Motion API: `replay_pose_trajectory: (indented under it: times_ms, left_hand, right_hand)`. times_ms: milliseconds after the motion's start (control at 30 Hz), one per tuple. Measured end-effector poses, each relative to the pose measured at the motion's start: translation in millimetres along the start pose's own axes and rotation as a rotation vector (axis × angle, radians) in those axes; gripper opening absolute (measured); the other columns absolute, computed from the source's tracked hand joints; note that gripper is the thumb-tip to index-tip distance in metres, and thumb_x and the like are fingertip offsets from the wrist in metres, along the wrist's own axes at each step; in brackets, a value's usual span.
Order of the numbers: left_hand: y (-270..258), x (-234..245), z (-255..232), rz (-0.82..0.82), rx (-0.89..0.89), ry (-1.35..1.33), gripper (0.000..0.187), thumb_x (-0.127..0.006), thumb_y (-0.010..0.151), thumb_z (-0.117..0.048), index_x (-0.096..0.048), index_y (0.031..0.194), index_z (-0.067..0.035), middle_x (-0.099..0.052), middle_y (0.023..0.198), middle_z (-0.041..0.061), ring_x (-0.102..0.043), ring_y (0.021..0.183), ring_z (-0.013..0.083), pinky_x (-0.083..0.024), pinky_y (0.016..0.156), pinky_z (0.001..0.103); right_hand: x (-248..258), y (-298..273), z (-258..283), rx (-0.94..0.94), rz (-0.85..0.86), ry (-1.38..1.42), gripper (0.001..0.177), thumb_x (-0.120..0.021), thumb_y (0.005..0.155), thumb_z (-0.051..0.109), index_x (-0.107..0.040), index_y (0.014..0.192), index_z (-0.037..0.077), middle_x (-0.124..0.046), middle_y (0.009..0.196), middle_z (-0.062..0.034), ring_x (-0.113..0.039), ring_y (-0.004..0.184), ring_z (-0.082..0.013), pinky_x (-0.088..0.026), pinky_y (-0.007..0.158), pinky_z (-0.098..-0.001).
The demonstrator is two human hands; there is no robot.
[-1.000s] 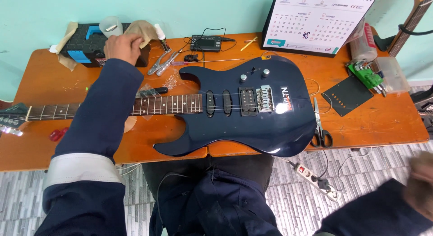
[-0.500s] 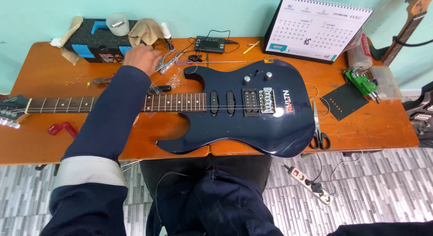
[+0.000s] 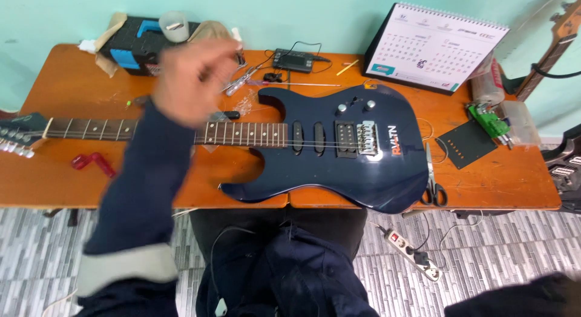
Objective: The person strings a dark blue electric guitar by threading a new string through the bridge and winding it onto the tuning peg. They use wire cutters to trim the excess string and pluck the string to check the tension.
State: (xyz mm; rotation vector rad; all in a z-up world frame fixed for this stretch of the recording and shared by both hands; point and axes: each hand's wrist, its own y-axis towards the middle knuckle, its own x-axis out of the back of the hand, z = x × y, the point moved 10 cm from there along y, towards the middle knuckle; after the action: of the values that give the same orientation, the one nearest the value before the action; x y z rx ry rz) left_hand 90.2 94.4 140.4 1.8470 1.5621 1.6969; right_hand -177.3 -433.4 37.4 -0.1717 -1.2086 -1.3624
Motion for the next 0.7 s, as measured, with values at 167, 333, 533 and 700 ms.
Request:
replay_pose_trajectory:
  times_ms: [167,333,533,700]
  left_hand:
    - [-53.6,-96.8,-153.9,0.235,0.199,-0.636,0.057,-0.055,0.099,-0.033,-0.046,0.146,-0.001,-0.063,0.141,0.022,-0.065,0.131,0.0347,-0.051,0.114,0.045]
    - [-109.4,-152.8,-176.0,0.701,0.420,-1.096,0.028,-0.051,0.110,-0.027,-0.072,0.104,-0.010,-0.058,0.060,-0.001,-0.053,0.054,0.0087,-0.050,0.064,0.026]
    - [-152.2,-75.8,-96.6,0.481,0.342,-0.751,0.024,-0.054,0.103,-0.019,-0.077,0.100,-0.010,-0.082,0.096,0.001,-0.078,0.075,0.0138,-0.061,0.067,0.026]
    - [-212.9,5.9,-35.0,0.293,0.202,-0.105,0.031,-0.063,0.085,0.000,-0.079,0.101,-0.021,-0.082,0.080,-0.003,-0.074,0.062,0.0062,-0.065,0.060,0.023]
  right_hand:
    - [-90.2,110.4,117.1,0.011,0.073,0.064,0.015,-0.062,0.088,0.020,-0.074,0.081,0.014,-0.076,0.085,-0.0005,-0.074,0.086,-0.0171,-0.056,0.104,-0.0339]
    - [-104.0,152.4,130.6,0.049,-0.069,0.205,0.025,-0.048,0.096,-0.007,-0.066,0.086,0.008,-0.071,0.079,-0.0041,-0.060,0.063,-0.0144,-0.044,0.062,-0.0237]
    - [-14.8,10.3,-27.4,-0.183,-0.687,0.306,0.014,-0.060,0.111,-0.015,-0.059,0.107,-0.002,-0.063,0.102,-0.0189,-0.061,0.085,-0.0251,-0.054,0.083,-0.0323]
    - [-5.0,-105.5,-128.5,-0.701,-0.026,0.107,0.026,-0.050,0.112,0.005,-0.073,0.101,-0.001,-0.076,0.116,-0.0147,-0.068,0.109,-0.0236,-0.046,0.095,-0.0313]
